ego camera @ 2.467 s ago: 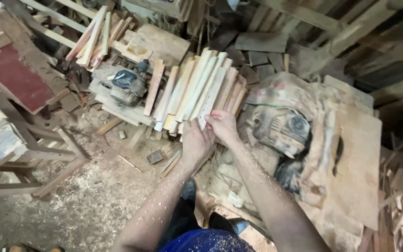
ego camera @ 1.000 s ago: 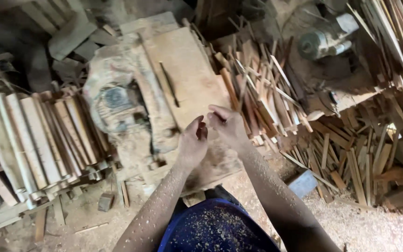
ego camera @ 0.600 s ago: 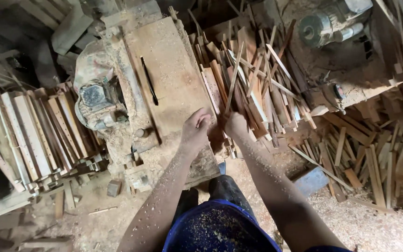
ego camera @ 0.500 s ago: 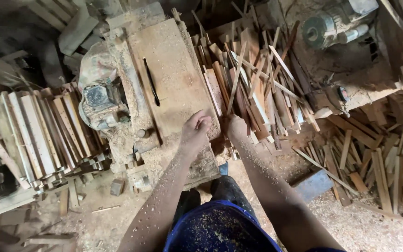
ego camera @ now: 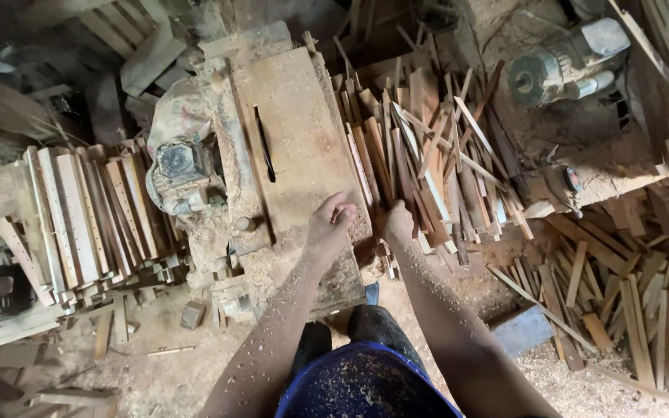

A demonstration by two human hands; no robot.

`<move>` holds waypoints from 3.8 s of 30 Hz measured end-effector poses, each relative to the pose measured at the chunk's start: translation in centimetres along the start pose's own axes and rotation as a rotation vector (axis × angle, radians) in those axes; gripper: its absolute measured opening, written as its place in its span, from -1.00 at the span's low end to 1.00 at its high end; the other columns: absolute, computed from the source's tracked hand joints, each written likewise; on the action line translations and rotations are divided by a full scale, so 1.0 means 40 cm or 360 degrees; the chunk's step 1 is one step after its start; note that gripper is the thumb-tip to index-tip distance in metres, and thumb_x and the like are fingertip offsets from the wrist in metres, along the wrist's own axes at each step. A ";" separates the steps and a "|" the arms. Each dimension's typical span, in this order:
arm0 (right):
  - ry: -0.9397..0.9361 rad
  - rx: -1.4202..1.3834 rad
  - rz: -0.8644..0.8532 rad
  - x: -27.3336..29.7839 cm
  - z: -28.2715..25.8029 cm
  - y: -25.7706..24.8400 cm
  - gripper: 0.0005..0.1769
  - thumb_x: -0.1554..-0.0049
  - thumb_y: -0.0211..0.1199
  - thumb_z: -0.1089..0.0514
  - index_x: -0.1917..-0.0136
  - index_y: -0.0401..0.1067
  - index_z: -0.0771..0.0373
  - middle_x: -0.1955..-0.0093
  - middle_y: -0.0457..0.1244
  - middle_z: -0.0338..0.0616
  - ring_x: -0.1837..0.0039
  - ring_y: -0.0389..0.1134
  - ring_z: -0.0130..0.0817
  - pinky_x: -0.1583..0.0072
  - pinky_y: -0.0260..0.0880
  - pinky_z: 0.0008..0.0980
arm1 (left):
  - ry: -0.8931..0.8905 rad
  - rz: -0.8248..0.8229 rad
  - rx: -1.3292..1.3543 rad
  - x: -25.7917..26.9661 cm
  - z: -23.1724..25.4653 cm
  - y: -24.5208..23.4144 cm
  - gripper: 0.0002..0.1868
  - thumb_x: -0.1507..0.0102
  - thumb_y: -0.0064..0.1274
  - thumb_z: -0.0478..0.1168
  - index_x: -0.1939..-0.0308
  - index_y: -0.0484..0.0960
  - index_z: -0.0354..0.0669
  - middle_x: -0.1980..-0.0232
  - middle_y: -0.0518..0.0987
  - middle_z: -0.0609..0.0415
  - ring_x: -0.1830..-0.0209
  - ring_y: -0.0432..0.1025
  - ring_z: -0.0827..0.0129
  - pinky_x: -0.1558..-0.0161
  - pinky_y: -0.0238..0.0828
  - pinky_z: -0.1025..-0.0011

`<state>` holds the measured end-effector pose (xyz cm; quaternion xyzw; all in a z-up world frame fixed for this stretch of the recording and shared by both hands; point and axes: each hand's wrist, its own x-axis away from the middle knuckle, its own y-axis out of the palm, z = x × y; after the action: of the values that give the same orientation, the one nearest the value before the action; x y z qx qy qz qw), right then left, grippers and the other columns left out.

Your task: Feeding wooden strips through a table saw to trim them to size

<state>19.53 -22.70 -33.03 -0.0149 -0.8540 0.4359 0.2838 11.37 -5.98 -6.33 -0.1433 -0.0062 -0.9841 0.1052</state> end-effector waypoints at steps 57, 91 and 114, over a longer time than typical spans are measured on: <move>-0.0786 0.0089 0.0218 0.433 -0.550 -0.017 -0.70 -0.05 0.38 -0.19 -0.01 0.67 -0.09 0.01 0.46 -0.02 -0.16 0.46 0.06 -0.26 0.49 -0.06 | -0.0263 -0.0538 -0.1709 0.254 0.040 -0.293 0.08 -0.20 0.20 -0.22 -0.58 -0.24 -0.38 -0.11 0.59 -0.32 -0.13 0.54 -0.18 -0.10 0.52 -0.06; -0.0649 -0.0245 0.0010 0.053 -0.291 0.350 -0.86 -0.04 0.38 -0.11 0.09 0.67 -0.27 0.09 0.46 -0.32 -0.11 0.46 -0.07 -0.21 0.50 -0.03 | -0.0107 -0.0374 -0.2068 -0.006 0.025 -0.307 -0.14 -0.16 -0.04 -0.29 -0.52 0.03 -0.41 -0.03 0.68 -0.17 -0.03 0.62 0.00 0.02 0.59 0.06; -0.0885 -0.0712 -0.0502 0.668 -0.303 -0.231 -0.82 -0.11 0.38 0.19 -0.01 0.69 0.11 0.40 0.42 -0.07 0.36 0.40 -0.46 0.21 0.47 -0.48 | -0.0660 -0.0260 -0.0492 0.276 -0.030 -0.303 -0.61 -0.36 -0.22 -0.09 -0.01 0.28 -0.44 0.57 0.60 -0.19 0.76 0.52 0.10 0.74 0.53 0.33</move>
<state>5.20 -12.21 -7.92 0.1737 -0.9641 0.1774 0.0947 -1.83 3.54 -4.15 -0.3552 0.1112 -0.9282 -0.0012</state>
